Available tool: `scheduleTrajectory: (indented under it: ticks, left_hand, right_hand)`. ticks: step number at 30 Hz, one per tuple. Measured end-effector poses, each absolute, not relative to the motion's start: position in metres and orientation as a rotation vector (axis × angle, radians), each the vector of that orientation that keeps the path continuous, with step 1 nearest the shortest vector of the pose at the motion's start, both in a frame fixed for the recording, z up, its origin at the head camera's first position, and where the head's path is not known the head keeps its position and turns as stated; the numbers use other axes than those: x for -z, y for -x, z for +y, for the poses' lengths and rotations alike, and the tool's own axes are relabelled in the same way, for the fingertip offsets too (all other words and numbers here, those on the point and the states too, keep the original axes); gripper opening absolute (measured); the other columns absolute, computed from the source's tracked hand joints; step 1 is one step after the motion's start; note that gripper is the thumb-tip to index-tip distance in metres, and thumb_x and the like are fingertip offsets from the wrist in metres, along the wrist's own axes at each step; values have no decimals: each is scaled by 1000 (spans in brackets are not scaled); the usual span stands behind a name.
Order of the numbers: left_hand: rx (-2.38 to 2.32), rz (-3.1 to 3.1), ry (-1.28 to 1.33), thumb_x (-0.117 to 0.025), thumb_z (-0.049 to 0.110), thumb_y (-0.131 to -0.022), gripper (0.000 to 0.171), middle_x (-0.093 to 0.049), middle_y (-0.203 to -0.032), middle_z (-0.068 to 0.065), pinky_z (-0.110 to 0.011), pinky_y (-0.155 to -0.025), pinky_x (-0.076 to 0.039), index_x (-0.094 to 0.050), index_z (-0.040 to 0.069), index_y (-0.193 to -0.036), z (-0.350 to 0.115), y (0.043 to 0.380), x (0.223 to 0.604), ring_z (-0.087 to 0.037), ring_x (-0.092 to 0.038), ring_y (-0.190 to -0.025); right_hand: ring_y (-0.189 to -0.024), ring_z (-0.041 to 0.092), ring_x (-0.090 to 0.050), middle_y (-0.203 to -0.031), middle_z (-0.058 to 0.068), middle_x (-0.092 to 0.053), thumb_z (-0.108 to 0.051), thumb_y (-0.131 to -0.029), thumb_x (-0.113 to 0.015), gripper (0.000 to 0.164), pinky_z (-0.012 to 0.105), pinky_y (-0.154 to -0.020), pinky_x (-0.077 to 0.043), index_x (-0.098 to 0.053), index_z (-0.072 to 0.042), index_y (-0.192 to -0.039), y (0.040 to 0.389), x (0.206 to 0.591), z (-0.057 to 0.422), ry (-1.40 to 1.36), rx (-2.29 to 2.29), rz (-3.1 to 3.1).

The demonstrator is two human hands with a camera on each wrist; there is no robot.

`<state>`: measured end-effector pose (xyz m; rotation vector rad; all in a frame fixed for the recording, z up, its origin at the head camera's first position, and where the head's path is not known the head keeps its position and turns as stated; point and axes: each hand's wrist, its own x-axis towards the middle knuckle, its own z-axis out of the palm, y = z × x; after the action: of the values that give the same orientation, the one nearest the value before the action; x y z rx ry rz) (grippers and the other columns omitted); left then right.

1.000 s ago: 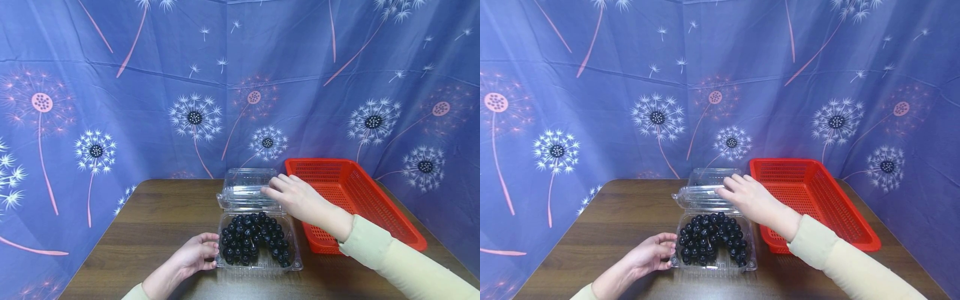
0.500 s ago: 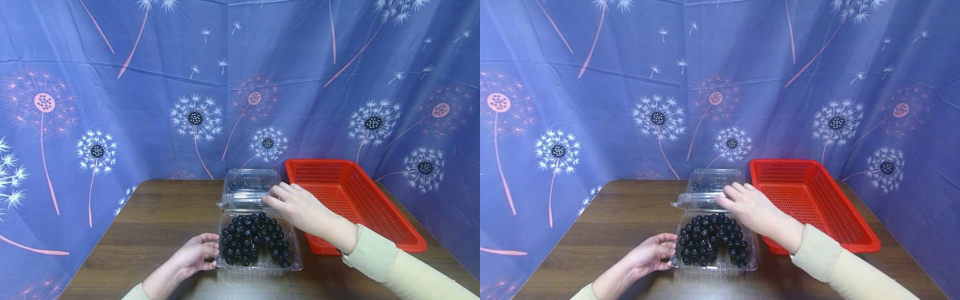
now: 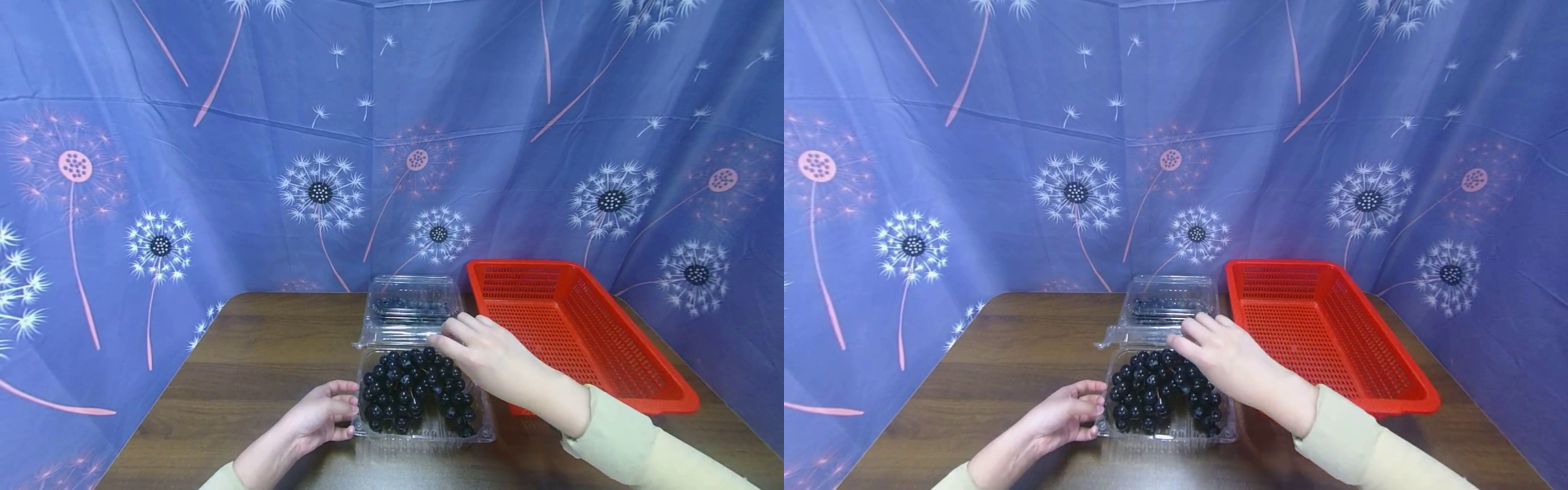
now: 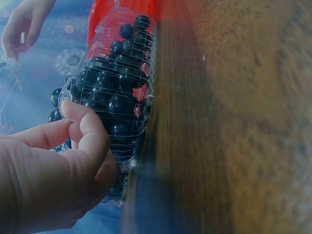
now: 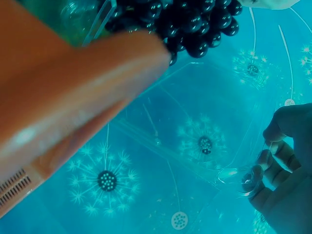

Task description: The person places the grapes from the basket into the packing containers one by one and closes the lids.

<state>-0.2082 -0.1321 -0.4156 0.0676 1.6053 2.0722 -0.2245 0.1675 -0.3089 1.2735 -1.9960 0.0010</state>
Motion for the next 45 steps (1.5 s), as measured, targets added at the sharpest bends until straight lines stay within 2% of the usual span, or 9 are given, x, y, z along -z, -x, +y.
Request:
scheduleTrajectory:
  ticks: [2,8,13,20,31,39,45]
  left_hand:
    - [-2071,1607,-67,-54,-7,-78,49,-49,-91,-3,-23,-64,-49,-37,-2,-124,-132,208,416,-10,-50,-75]
    - [-2068,1609,-69,-54,-6,-78,50,-49,-92,-3,-23,-64,-49,-37,-2,-125,-132,208,416,-10,-50,-76]
    - [-2066,1606,-69,-55,-6,-77,50,-49,-91,-3,-23,-64,-50,-37,-3,-124,-132,208,416,-10,-51,-75]
    - [-2064,1608,-66,-54,-5,-79,50,-49,-91,-3,-23,-64,-50,-35,-3,-125,-132,208,416,-10,-51,-75]
    - [-2076,1600,-34,-53,8,-86,29,-53,-84,0,-23,-62,-50,-44,3,-114,-131,207,414,-7,-52,-71]
    - [-2083,1602,-12,-53,9,-85,25,-52,-85,0,-24,-63,-50,-47,5,-109,-131,207,414,-8,-51,-72]
    - [-2100,1591,-6,-51,18,-91,18,-52,-88,0,-26,-65,-50,-52,9,-106,-133,207,415,-11,-51,-77]
  right_hand:
    - [-74,16,-50,-86,-2,-56,4,-64,-66,48,27,-55,-39,-63,-14,-109,222,311,167,-1274,-1,-1990]
    - [-74,16,-51,-86,-3,-57,2,-70,-56,42,28,-56,-42,-64,-14,-107,217,315,166,-1282,-34,-1964]
    - [-76,16,-52,-87,-3,-57,1,-70,-56,41,28,-57,-42,-64,-13,-107,214,319,166,-1278,-42,-1972]
    - [-72,16,-50,-83,-3,-56,-8,-84,-46,26,28,-55,-40,-66,-12,-100,207,325,161,-1260,-66,-1913]
    - [-76,16,-53,-86,-3,-57,-7,-82,-42,29,30,-60,-45,-65,-11,-100,195,335,160,-1254,-83,-1938]
    - [-75,17,-53,-86,-3,-57,-8,-84,-44,26,31,-62,-45,-65,-11,-98,189,343,159,-1247,-86,-1912]
    - [-77,16,-53,-86,-4,-58,-8,-83,-44,26,29,-62,-44,-65,-11,-97,183,350,160,-1243,-82,-1928]
